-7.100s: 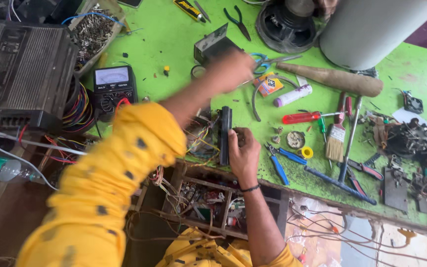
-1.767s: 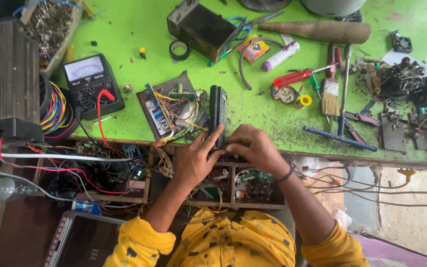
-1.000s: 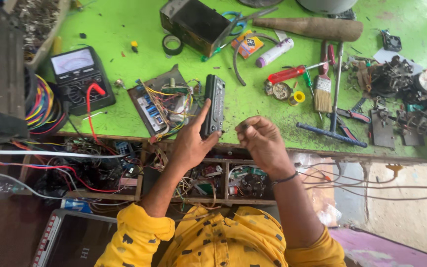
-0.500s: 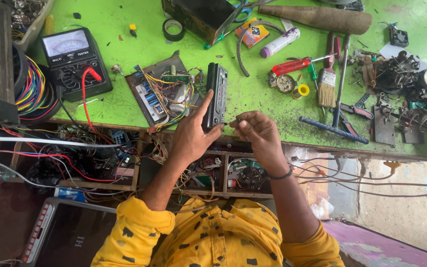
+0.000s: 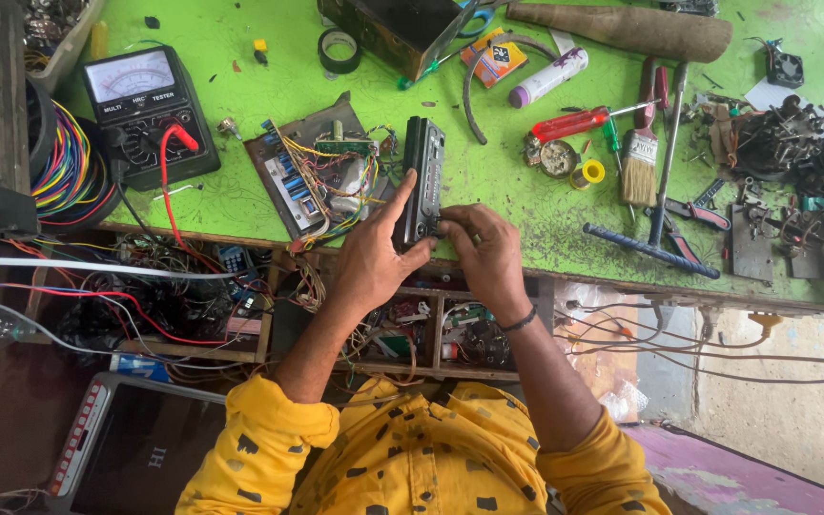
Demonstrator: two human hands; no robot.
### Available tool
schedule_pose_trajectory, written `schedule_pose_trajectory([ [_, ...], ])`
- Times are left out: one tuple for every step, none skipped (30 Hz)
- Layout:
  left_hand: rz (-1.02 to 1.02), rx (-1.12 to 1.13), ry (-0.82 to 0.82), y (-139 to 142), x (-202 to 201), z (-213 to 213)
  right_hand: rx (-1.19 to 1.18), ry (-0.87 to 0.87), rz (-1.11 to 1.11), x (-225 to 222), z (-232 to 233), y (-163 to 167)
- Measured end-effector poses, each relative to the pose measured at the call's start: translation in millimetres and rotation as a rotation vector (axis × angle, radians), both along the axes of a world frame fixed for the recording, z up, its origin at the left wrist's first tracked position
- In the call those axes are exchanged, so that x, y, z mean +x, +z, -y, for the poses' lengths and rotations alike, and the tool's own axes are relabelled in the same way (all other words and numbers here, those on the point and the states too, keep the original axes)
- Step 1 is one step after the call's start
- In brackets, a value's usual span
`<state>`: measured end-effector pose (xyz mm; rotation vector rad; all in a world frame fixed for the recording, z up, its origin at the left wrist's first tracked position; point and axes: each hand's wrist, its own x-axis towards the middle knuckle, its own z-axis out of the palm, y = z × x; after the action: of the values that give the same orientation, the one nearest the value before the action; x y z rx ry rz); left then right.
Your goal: The person works on a disassembled electronic device on a cluttered green workbench. They use a screwdriver to adjust internal components, then attach a black plastic casing and connect wires. The person also uses a soldering iron to work on the device's circuitry.
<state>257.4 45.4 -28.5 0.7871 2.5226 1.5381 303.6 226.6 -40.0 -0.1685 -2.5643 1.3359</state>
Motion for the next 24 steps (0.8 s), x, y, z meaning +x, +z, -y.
schedule_pose_trajectory([
  [0.019, -0.007, 0.002, 0.6, -0.1, 0.0, 0.000, -0.003, -0.003, -0.2, 0.3, -0.2],
  [0.038, -0.014, 0.003, 1.1, -0.1, -0.1, 0.000, -0.006, -0.005, -0.2, 0.1, -0.3],
  [0.057, -0.020, 0.005, 1.7, -0.4, -0.2, 0.012, 0.013, -0.036, -0.2, -0.5, -0.6],
  [0.077, -0.026, 0.002, 2.2, -0.4, -0.3, 0.025, 0.032, -0.068, 0.1, -1.5, -0.8],
  [0.098, -0.032, -0.001, 2.7, -0.6, -0.2, 0.037, 0.051, -0.100, 0.3, -2.6, -1.2],
  [0.120, -0.038, -0.004, 3.1, -0.4, -0.2, 0.029, 0.064, -0.101, 0.9, -3.8, -1.5],
  [0.113, -0.048, -0.004, 3.4, -0.7, -0.2, 0.022, 0.078, -0.104, 1.1, -5.2, -1.9],
  [0.106, -0.057, -0.003, 3.6, -0.8, -0.1, 0.015, 0.092, -0.106, 1.4, -6.0, -2.5],
  [0.099, -0.067, -0.001, 3.7, -0.6, 0.1, 0.024, 0.091, -0.111, 1.7, -6.7, -3.2],
  [0.069, -0.050, -0.002, 3.7, -0.7, 0.3, 0.033, 0.089, -0.115, 1.6, -7.1, -4.1],
  [0.037, -0.033, -0.003, 3.4, -0.9, 0.2, 0.041, 0.086, -0.121, 1.3, -7.0, -5.2],
  [0.007, -0.016, -0.005, 3.2, -0.9, 0.2, 0.001, 0.054, -0.092, 0.8, -6.8, -6.5],
  [0.053, -0.027, -0.005, 2.8, -0.9, 0.4, -0.039, 0.022, -0.063, 0.0, -6.5, -8.0],
  [0.099, -0.037, -0.006, 2.6, -1.1, 0.4, -0.078, -0.010, -0.035, -0.8, -6.5, -9.3],
  [0.145, -0.048, -0.006, 2.4, -1.4, 0.4, -0.065, -0.004, -0.037, -1.6, -7.2, -10.6],
  [0.125, -0.038, -0.008, 2.3, -1.3, 0.4, -0.052, 0.002, -0.039, -1.9, -8.2, -11.8],
  [0.106, -0.028, -0.009, 2.5, -1.4, 0.2, -0.040, 0.009, -0.041, -2.3, -9.7, -12.8],
  [0.086, -0.018, -0.012, 2.8, -1.5, 0.2, -0.058, 0.019, -0.028, -2.5, -11.3, -13.8],
  [0.089, -0.030, -0.008, 3.3, -1.6, -0.1, -0.075, 0.030, -0.015, -2.6, -13.1, -14.8],
  [0.091, -0.042, -0.003, 3.8, -1.5, -0.5, -0.091, 0.042, -0.001, -2.8, -14.7, -15.8],
  [0.093, -0.054, 0.000, 4.3, -1.7, -0.6, -0.166, 0.057, 0.012, -3.0, -15.6, -17.1],
  [0.098, -0.062, -0.001, 4.7, -1.9, -0.9, -0.239, 0.073, 0.024, -3.7, -16.4, -18.3],
  [0.103, -0.071, -0.001, 4.8, -2.3, -1.3, -0.312, 0.088, 0.037, -4.7, -16.9, -19.4],
  [0.110, -0.081, -0.003, 4.8, -2.3, -1.3, -0.357, 0.094, 0.050, -5.4, -16.8, -20.4],
])
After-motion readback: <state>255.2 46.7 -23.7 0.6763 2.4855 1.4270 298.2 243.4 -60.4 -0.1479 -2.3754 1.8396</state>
